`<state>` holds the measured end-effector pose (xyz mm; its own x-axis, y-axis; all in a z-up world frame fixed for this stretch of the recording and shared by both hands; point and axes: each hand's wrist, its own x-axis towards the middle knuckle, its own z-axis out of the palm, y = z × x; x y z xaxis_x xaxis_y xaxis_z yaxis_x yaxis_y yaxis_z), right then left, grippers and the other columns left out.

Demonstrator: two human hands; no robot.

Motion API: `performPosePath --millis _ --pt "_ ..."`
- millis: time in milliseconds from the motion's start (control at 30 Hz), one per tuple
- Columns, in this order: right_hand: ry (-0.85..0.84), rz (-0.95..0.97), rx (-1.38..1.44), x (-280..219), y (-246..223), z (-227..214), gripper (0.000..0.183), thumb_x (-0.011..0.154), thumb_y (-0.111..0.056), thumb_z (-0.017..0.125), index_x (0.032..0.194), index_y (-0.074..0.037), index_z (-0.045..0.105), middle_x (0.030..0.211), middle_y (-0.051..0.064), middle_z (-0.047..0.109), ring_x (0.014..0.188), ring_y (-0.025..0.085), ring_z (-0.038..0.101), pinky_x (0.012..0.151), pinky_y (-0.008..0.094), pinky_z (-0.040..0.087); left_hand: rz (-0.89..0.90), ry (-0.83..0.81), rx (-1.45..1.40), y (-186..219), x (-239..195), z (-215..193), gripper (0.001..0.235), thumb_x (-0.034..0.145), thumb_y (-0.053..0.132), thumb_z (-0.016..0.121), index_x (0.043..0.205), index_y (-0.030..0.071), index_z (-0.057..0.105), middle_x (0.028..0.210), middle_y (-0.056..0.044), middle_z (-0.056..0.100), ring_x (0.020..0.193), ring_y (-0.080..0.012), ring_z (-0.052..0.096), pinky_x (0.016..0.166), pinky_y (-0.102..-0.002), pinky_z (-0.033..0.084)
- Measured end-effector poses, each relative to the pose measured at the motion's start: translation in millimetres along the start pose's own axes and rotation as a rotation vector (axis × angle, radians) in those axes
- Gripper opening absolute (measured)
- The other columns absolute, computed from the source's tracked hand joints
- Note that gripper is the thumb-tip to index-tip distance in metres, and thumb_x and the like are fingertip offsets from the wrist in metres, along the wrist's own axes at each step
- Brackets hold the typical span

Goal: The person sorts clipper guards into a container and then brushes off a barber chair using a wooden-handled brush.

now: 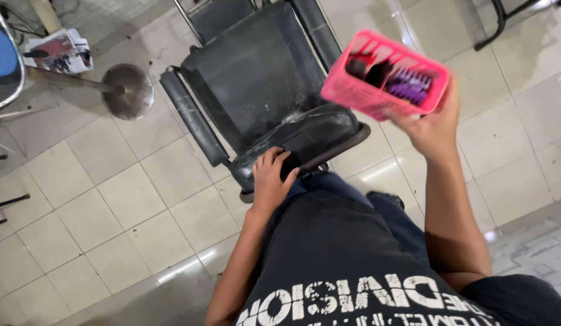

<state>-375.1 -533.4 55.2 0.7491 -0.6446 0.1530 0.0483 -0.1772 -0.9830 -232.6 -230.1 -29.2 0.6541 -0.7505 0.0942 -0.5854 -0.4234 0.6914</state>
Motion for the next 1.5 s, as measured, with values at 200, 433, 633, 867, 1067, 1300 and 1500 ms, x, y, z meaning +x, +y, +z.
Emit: performPosePath --millis 200,433,633,867,1067,1300,1500 --pt "0.126 -0.052 -0.100 18 27 -49 0.074 0.094 0.007 0.093 0.146 -0.001 0.041 0.132 0.008 0.056 0.123 0.016 0.060 0.108 0.033 0.054 -0.007 0.061 -0.061 15 30 24 0.027 0.091 0.014 0.075 0.116 0.005 0.067 0.119 -0.010 0.064 0.111 -0.0299 0.059 0.098 -0.043 0.043" --pt "-0.009 -0.028 -0.017 91 79 -146 0.073 0.096 -0.003 0.095 0.145 -0.002 0.040 0.135 0.008 0.054 0.124 0.016 0.060 0.111 0.033 0.056 0.036 0.181 -0.201 80 125 94 0.019 0.094 0.007 0.071 0.112 0.006 0.066 0.116 -0.011 0.067 0.109 -0.0316 0.065 0.097 -0.042 0.046" --pt "-0.183 0.079 0.001 176 82 -252 0.080 0.082 -0.007 0.094 0.142 -0.004 0.041 0.136 0.008 0.059 0.125 0.016 0.064 0.111 0.037 0.059 -0.152 0.165 -0.454 162 263 148 0.026 0.094 0.004 0.071 0.120 0.004 0.066 0.116 -0.010 0.066 0.104 -0.0218 0.067 0.093 -0.034 0.053" --pt "-0.384 0.097 -0.012 249 90 -325 0.078 0.085 -0.005 0.094 0.143 -0.004 0.042 0.129 0.007 0.060 0.121 0.014 0.064 0.104 0.032 0.058 -0.111 0.136 -0.535 219 339 175 0.069 0.090 0.009 0.084 0.149 0.007 0.049 0.145 -0.010 0.062 0.130 -0.0227 0.061 0.108 -0.037 0.050" --pt "-0.424 0.085 0.051 284 93 -314 0.079 0.078 -0.007 0.094 0.140 -0.005 0.044 0.133 0.005 0.055 0.126 0.014 0.058 0.108 0.034 0.055 -0.023 0.114 -0.613 248 387 215 0.108 0.073 0.014 0.096 0.158 0.004 0.031 0.157 -0.016 0.046 0.145 -0.0267 0.047 0.117 -0.040 0.041" --pt "-0.462 0.161 -0.027 353 96 -299 0.079 0.076 -0.010 0.092 0.139 -0.006 0.045 0.129 0.004 0.059 0.122 0.012 0.060 0.105 0.031 0.054 -0.139 0.097 -0.889 226 453 236 0.094 0.072 0.009 0.097 0.150 0.005 0.044 0.142 -0.009 0.060 0.133 -0.0193 0.059 0.114 -0.036 0.050" --pt "-0.521 -0.009 -0.177 437 77 -269 0.088 0.077 -0.008 0.090 0.149 -0.004 0.041 0.140 0.012 0.055 0.134 0.021 0.054 0.113 0.037 0.045 -0.115 0.028 -0.815 185 533 210 0.083 0.071 0.010 0.097 0.141 0.007 0.051 0.132 -0.007 0.064 0.125 -0.0195 0.062 0.107 -0.036 0.053"
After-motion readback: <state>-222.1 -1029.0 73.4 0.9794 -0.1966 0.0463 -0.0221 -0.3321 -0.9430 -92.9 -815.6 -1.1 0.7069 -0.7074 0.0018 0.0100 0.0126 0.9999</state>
